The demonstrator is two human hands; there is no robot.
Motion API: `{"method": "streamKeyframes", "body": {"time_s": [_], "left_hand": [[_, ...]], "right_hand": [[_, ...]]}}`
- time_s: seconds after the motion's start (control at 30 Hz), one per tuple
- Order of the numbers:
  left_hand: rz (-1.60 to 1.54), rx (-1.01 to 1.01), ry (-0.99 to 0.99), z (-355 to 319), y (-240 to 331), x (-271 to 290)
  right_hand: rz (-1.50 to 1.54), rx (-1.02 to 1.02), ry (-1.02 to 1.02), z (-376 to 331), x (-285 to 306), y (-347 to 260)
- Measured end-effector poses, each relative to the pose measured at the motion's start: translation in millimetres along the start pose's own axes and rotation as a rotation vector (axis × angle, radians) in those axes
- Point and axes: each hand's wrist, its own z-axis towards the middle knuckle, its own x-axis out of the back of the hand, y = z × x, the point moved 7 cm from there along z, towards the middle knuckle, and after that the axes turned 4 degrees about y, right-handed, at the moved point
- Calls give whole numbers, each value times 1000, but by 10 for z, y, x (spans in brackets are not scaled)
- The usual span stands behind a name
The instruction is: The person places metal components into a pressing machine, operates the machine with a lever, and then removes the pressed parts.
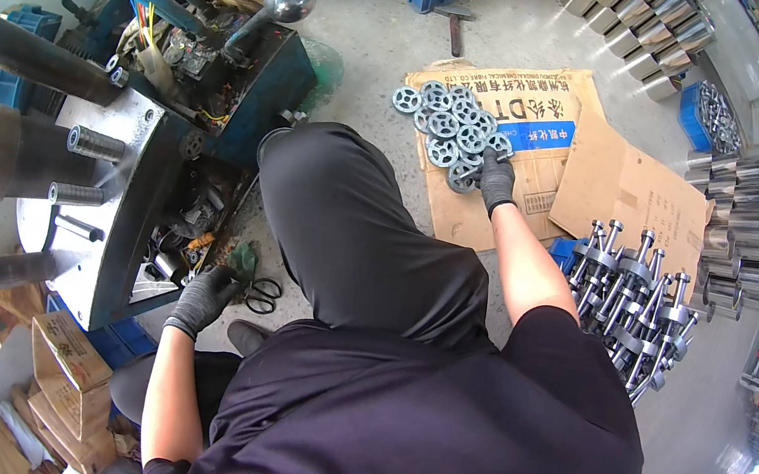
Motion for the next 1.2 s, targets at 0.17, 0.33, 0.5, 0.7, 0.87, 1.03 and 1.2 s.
{"method": "streamKeyframes", "body": {"time_s": [0.17,0.33,0.5,0.7,0.87,1.03,1.2], "left_hand": [[-15,-14,8,38,55,9],[-75,35,-13,-46,-26,18],[24,148,-79,-127,-92,30],[19,112,-65,-176,-358,-68],[-33,45,-42,-16,-213,-75],[35,96,4,-168,-309,-31],[0,-35,52,146,-26,20]], "right_hand": [[-197,285,-227,-62,34,-21],[-346,493,-139,-54,-89,184],[-412,625,-254,130,-447,746],[-878,210,159,433,-517,866],[-883,330,154,556,-193,579],[-742,198,1,453,-631,242],[-681,-304,-40,1140,-53,427]]}}
